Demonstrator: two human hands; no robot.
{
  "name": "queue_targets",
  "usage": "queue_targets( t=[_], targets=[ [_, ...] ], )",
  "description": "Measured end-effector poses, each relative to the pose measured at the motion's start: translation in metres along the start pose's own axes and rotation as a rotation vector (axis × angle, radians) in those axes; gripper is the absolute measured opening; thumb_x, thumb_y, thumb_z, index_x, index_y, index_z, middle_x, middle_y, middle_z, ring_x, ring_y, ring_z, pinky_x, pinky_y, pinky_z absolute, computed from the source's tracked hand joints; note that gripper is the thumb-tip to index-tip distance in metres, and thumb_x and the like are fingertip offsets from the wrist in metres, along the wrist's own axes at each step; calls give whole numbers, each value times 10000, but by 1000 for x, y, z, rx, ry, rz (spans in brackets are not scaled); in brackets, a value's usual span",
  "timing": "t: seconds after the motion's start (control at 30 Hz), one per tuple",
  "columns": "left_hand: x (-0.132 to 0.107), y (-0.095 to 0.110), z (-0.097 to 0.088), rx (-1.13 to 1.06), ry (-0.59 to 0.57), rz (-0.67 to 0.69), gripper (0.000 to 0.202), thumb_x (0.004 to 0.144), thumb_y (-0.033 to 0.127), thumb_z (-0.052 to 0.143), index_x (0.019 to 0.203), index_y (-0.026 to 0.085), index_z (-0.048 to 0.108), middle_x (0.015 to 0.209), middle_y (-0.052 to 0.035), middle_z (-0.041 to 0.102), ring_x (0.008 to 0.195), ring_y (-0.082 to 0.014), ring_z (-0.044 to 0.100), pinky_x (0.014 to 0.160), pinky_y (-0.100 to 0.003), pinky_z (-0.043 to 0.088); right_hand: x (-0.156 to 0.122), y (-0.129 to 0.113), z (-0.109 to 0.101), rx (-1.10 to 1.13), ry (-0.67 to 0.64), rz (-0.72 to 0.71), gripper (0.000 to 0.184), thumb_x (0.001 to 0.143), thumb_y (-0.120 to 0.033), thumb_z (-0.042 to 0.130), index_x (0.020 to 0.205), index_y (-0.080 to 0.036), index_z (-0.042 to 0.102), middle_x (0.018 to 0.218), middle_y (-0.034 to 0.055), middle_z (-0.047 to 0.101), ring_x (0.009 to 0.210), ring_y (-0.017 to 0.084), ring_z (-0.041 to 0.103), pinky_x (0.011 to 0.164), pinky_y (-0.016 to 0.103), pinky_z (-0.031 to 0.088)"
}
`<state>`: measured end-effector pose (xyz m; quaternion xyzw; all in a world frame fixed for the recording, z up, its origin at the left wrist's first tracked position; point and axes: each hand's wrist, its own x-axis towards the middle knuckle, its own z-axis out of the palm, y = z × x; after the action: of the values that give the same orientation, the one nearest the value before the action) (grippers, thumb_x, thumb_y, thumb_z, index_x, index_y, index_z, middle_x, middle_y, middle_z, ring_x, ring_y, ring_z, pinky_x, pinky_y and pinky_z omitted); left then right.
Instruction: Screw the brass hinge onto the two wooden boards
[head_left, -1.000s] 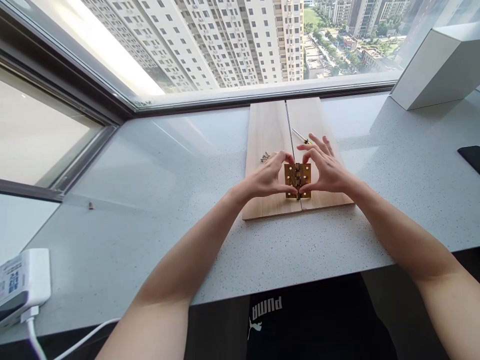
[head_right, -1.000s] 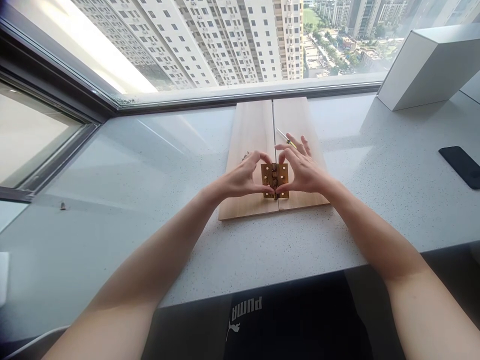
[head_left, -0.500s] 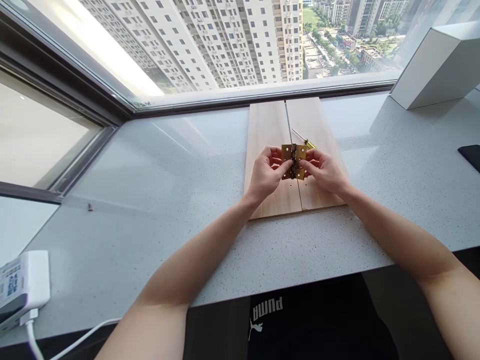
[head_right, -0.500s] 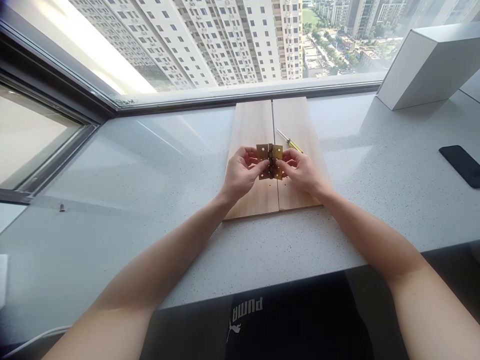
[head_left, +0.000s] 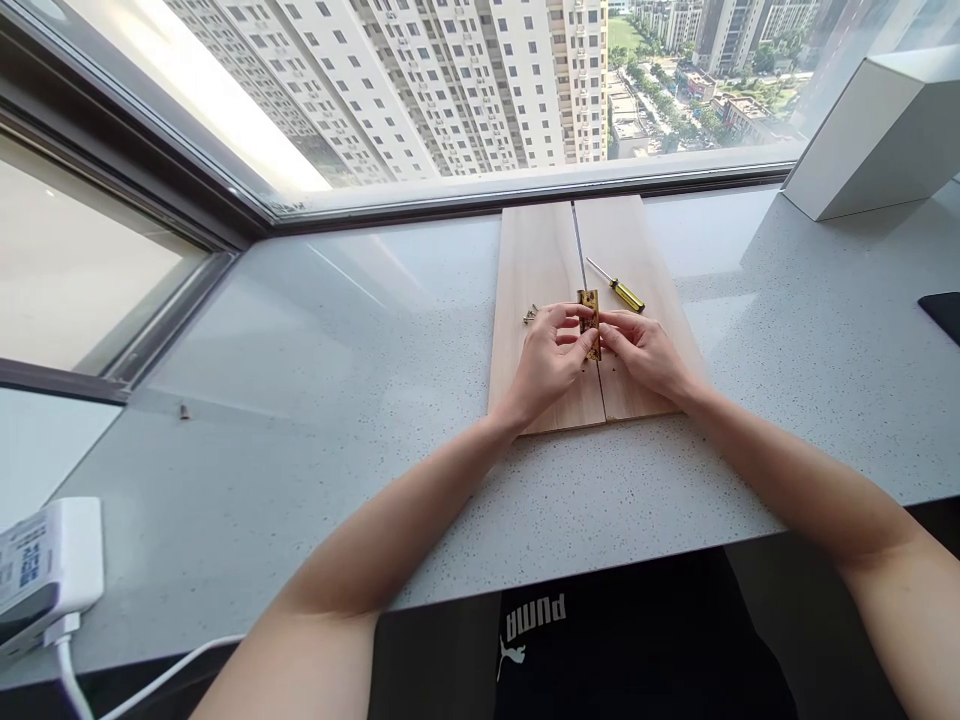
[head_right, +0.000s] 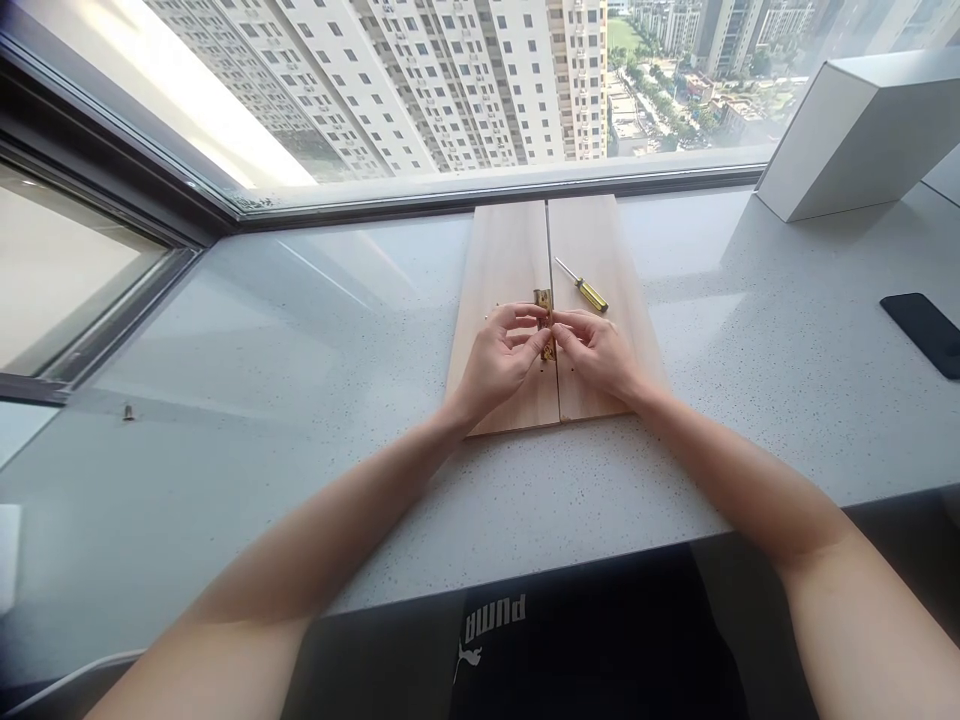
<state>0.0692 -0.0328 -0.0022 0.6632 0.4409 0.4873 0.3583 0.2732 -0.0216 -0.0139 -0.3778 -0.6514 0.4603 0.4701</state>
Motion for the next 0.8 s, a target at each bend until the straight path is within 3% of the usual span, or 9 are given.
queue_targets(
  t=[0.1,0.3,0.6,0.7,0.8],
  targets=[
    [2,2,-2,-114,0,-51,352,1043,536,928,1204,254,794,1351,-116,811,1286,-320,816,1047,-501,753,-1,3,2,79,-36,-27,459,1073,-633,844,1407,-330,934,1450,100,838,1273,310,859,1130,546,753],
    [7,-2,-5,-296,17,-148,420,960,526,1024,1164,243,789,1269,-102,859,1247,-313,855,1119,-517,730,-1,7,5,132,-101,-50,587,1040,-654,904,1559,-382,858,1480,95,786,1391,339,835,1269,623,694],
    [7,-6,-3,-437,33,-176,444,940,442,1021,1231,261,738,1330,-109,862,1341,-312,837,1173,-511,710,2,1,0,210,-80,-2,547,970,-614,997,1465,-400,903,1474,61,827,1227,284,869,1129,532,756],
    [10,-7,-4,-494,51,-193,404,983,400,954,1280,270,713,1307,-106,870,1282,-296,853,1146,-512,726,3,-1,-1,288,-93,41,535,992,-598,981,1476,-391,888,1480,49,866,1234,280,862,1160,552,739],
    [15,-11,-7,-540,95,-254,365,1009,372,896,1295,261,697,1204,-91,878,1163,-277,875,1077,-496,748,6,3,-1,401,-39,114,584,931,-686,990,1413,-371,894,1403,42,899,1249,289,860,1186,598,726]
  ],
)
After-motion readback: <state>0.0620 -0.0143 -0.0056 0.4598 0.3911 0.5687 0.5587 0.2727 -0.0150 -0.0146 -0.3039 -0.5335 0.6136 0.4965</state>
